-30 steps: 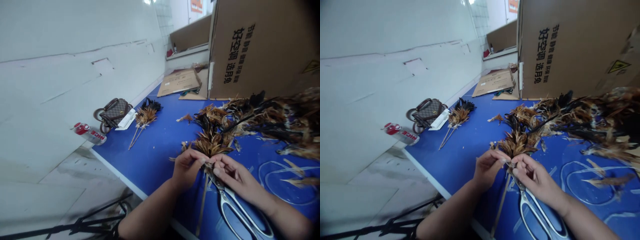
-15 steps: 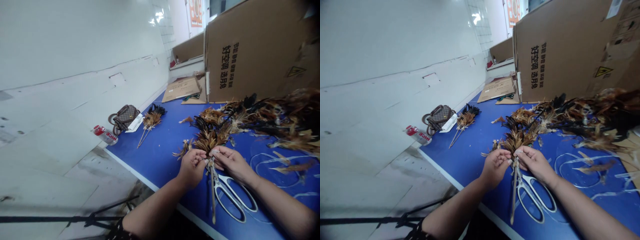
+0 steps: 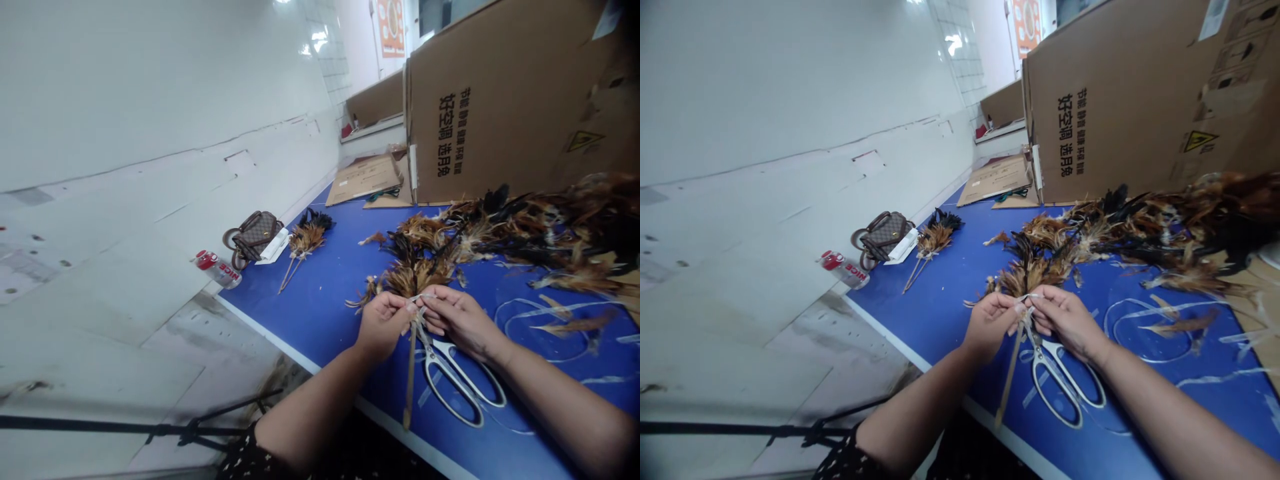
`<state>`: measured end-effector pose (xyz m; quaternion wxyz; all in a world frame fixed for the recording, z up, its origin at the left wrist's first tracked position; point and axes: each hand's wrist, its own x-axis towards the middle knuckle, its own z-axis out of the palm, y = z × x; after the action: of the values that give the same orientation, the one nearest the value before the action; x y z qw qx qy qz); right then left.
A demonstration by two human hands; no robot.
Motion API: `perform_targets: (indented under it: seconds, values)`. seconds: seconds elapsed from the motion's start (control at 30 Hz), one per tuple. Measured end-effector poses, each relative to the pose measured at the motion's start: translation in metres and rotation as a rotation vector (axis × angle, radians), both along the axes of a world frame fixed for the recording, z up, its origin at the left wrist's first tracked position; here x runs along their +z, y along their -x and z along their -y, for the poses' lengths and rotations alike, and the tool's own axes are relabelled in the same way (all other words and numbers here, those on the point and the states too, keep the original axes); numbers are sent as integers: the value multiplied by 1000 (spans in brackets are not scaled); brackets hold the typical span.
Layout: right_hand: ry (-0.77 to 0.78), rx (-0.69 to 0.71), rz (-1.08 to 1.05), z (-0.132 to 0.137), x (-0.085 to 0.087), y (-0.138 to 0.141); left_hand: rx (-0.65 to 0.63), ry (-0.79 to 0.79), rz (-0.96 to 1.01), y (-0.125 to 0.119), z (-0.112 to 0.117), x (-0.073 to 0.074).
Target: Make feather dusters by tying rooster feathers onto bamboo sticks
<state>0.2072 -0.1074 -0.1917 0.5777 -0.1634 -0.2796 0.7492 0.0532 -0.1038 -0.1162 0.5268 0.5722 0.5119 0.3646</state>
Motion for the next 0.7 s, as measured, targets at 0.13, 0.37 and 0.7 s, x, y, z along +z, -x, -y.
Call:
perform_targets:
  seconds: [0.13,0.37,0.7]
  values:
    - [4,25,-23,0,0,-3,-49,87,-22,3,0,4]
    - [75,95,-43,-4,5,-21,-88,138,-177,16,-7,1]
    - [136,122,-50,-10,1,-25,-358,-238,-492,35,-6,3]
